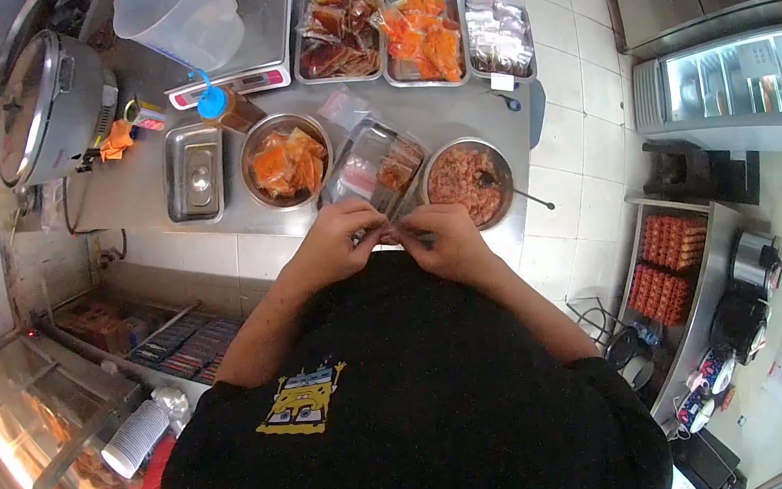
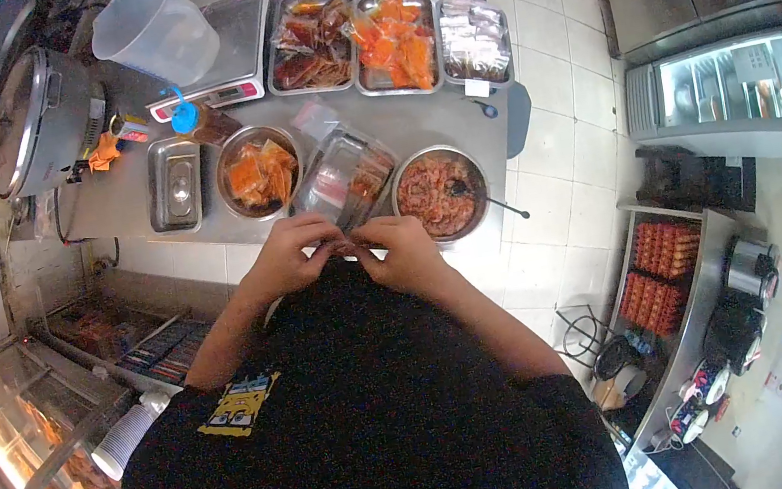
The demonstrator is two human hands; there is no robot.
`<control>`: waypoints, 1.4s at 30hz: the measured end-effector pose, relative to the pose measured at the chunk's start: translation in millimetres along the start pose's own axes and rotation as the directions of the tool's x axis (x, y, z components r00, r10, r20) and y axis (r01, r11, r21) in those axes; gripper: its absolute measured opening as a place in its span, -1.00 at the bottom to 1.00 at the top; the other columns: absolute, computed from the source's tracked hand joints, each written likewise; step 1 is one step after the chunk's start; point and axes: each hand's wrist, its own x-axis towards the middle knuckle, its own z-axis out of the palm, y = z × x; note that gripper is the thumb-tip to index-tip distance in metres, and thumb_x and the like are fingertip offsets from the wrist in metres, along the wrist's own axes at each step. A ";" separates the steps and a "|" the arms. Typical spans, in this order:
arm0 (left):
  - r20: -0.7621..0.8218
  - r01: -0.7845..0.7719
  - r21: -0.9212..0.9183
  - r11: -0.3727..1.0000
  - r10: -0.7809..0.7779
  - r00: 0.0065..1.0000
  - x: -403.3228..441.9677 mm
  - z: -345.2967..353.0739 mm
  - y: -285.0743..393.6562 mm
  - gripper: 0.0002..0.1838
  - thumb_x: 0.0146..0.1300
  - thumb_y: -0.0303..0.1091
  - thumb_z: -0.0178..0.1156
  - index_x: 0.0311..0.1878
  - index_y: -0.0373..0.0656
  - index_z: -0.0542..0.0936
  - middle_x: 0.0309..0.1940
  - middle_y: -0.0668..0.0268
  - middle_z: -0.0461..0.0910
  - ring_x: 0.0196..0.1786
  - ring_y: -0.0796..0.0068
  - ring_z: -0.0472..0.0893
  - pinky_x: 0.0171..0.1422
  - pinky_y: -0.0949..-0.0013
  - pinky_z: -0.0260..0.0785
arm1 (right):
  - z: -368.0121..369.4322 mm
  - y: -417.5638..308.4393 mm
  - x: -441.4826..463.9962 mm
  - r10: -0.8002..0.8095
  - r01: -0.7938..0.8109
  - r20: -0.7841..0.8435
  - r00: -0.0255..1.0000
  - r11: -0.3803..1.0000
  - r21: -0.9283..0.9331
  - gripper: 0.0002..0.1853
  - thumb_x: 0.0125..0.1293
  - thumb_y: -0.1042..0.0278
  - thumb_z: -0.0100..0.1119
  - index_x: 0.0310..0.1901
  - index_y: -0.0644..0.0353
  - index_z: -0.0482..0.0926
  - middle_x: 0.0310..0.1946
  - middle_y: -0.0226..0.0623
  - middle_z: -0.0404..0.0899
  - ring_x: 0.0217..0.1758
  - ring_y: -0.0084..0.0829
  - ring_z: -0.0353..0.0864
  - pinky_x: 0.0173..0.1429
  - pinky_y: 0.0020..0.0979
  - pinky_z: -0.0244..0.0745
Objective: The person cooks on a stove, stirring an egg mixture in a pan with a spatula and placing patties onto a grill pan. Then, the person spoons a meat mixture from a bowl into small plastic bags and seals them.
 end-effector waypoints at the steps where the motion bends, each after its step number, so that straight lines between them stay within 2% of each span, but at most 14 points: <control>1: 0.075 0.024 0.059 0.998 -0.028 0.997 -2.4 1.1 -10.7 -0.85 0.19 -0.51 0.37 -0.17 -0.27 0.70 -0.24 0.11 0.70 -0.18 0.18 0.72 -0.09 0.23 0.55 | 4.7 4.1 -0.6 0.011 -0.011 0.003 1.000 1.000 0.001 -0.92 0.20 0.47 0.41 -0.31 0.27 0.72 -0.45 -0.10 0.68 -0.38 -0.14 0.73 -0.28 -0.24 0.58; 4: 0.118 0.134 0.055 0.990 -0.139 0.983 -10.3 18.1 -49.7 -0.83 0.21 -0.47 0.36 -0.13 -0.26 0.73 -0.20 0.08 0.72 -0.20 0.18 0.73 -0.10 0.22 0.56 | 21.3 26.7 -1.0 0.159 -0.155 0.148 0.976 0.987 -0.039 -0.87 0.20 0.42 0.33 -0.27 0.27 0.70 -0.35 -0.03 0.69 -0.26 0.01 0.72 -0.16 -0.15 0.61; 9: -0.083 0.402 -0.191 0.896 -0.423 0.903 -18.9 49.4 -110.8 -0.72 0.19 -0.40 0.32 -0.03 -0.25 0.70 -0.15 0.07 0.73 -0.23 0.03 0.71 -0.16 0.12 0.53 | 67.0 95.5 1.4 0.380 -0.379 0.035 0.924 0.925 -0.035 -0.87 0.22 0.41 0.30 -0.28 0.30 0.68 -0.36 0.04 0.68 -0.25 0.04 0.72 -0.12 -0.10 0.58; 11: -0.138 0.432 0.161 0.887 -0.413 0.900 -19.7 61.3 -144.6 -0.72 0.25 -0.35 0.25 -0.03 -0.31 0.65 -0.18 0.02 0.71 -0.21 -0.02 0.71 -0.13 0.08 0.55 | 74.3 114.2 6.7 0.395 -0.393 0.041 0.918 0.918 -0.047 -0.86 0.23 0.39 0.30 -0.28 0.30 0.67 -0.35 0.07 0.68 -0.24 0.06 0.72 -0.12 -0.08 0.59; 12: -0.136 0.432 0.159 0.888 -0.413 0.900 -21.1 66.9 -154.3 -0.72 0.25 -0.35 0.25 -0.03 -0.31 0.65 -0.18 0.02 0.71 -0.21 -0.02 0.71 -0.13 0.08 0.55 | 77.0 122.0 9.0 0.404 -0.401 0.047 0.914 0.914 -0.055 -0.84 0.24 0.37 0.31 -0.29 0.31 0.66 -0.34 0.10 0.68 -0.23 0.07 0.72 -0.12 -0.07 0.59; 14: -0.141 0.303 0.517 0.801 -0.270 0.953 -19.0 76.2 -163.5 -0.80 0.28 -0.37 0.18 -0.14 -0.30 0.63 -0.25 0.02 0.69 -0.22 -0.05 0.71 -0.11 0.06 0.56 | 79.8 135.8 12.9 0.438 -0.434 0.025 0.899 0.896 -0.094 -0.82 0.25 0.35 0.31 -0.28 0.31 0.66 -0.32 0.12 0.68 -0.21 0.08 0.72 -0.11 -0.06 0.59; 18: -0.165 0.236 0.582 0.778 -0.172 0.971 -20.8 101.5 -202.4 -0.89 0.23 -0.41 0.16 -0.27 -0.20 0.63 -0.34 0.09 0.66 -0.26 -0.01 0.71 -0.15 0.04 0.56 | 80.8 160.0 26.2 0.502 -0.497 -0.029 0.865 0.846 -0.194 -0.76 0.28 0.25 0.35 -0.24 0.30 0.67 -0.29 0.13 0.69 -0.17 0.07 0.73 -0.09 -0.06 0.60; 23: -0.089 0.267 0.704 0.658 -0.291 0.953 -18.3 103.6 -211.9 -0.87 0.14 -0.44 0.19 -0.25 -0.20 0.66 -0.38 0.15 0.66 -0.30 0.10 0.72 -0.22 0.09 0.59 | 77.6 154.5 37.6 0.391 -0.396 -0.066 0.918 0.893 -0.213 -0.64 0.28 0.07 0.35 -0.26 0.29 0.70 -0.33 0.11 0.70 -0.19 0.09 0.73 -0.09 -0.04 0.61; 25: -0.079 0.254 0.706 0.661 -0.283 0.956 -19.5 100.4 -216.3 -0.88 0.14 -0.44 0.19 -0.26 -0.20 0.66 -0.35 0.15 0.66 -0.26 0.11 0.72 -0.21 0.10 0.59 | 78.4 160.8 37.6 0.339 -0.349 -0.088 0.937 0.921 -0.173 -0.60 0.28 0.01 0.35 -0.26 0.29 0.71 -0.36 0.08 0.70 -0.22 0.09 0.73 -0.10 -0.03 0.61; 28: -0.129 0.237 0.683 0.691 -0.205 0.970 -21.9 99.7 -222.8 -0.88 0.16 -0.41 0.20 -0.28 -0.20 0.66 -0.31 0.14 0.66 -0.21 0.10 0.71 -0.15 0.09 0.58 | 77.2 163.7 39.7 0.476 -0.426 0.039 0.878 0.818 -0.387 -0.57 0.27 0.01 0.35 -0.08 0.27 0.70 -0.23 0.09 0.71 -0.16 0.10 0.72 -0.01 -0.01 0.61; 30: -0.189 0.226 0.660 0.717 -0.133 0.973 -21.5 97.7 -214.7 -0.87 0.18 -0.38 0.20 -0.28 -0.20 0.66 -0.29 0.13 0.67 -0.20 0.09 0.70 -0.11 0.06 0.56 | 71.8 129.3 38.0 0.213 -0.296 -0.231 0.949 0.849 -0.437 -0.65 0.18 0.41 0.28 0.01 0.30 0.62 -0.08 0.11 0.65 -0.04 0.17 0.65 0.06 0.03 0.57; 37: -0.151 0.262 0.679 0.686 -0.219 0.964 -19.1 92.3 -210.7 -0.83 0.26 -0.37 0.16 -0.20 -0.21 0.68 -0.26 0.14 0.69 -0.19 0.05 0.69 -0.08 0.04 0.53 | 41.3 93.7 13.2 0.101 -0.141 -0.151 0.983 0.949 -0.282 -0.56 0.18 0.40 0.34 0.12 0.27 0.58 -0.12 0.00 0.64 -0.14 0.06 0.67 -0.05 -0.08 0.60; 39: -0.156 0.275 0.648 0.710 -0.230 0.961 -15.7 87.8 -196.3 -0.81 0.29 -0.37 0.14 -0.18 -0.22 0.69 -0.26 0.13 0.70 -0.19 0.06 0.70 -0.08 0.03 0.52 | 33.8 91.7 5.4 0.253 -0.255 -0.035 0.967 0.956 -0.145 -0.52 0.17 0.40 0.39 0.15 0.26 0.58 -0.18 -0.07 0.67 -0.26 -0.13 0.70 -0.14 -0.21 0.61; 42: -0.242 0.310 0.430 0.848 -0.223 0.944 -13.1 77.1 -168.5 -0.79 0.31 -0.39 0.14 -0.13 -0.24 0.70 -0.25 0.08 0.73 -0.23 0.01 0.71 -0.12 0.03 0.50 | 33.0 97.6 -5.4 0.373 -0.373 0.005 0.928 0.927 -0.039 -0.54 0.25 0.31 0.38 0.18 0.23 0.59 -0.12 -0.01 0.72 -0.16 -0.16 0.75 -0.02 -0.25 0.63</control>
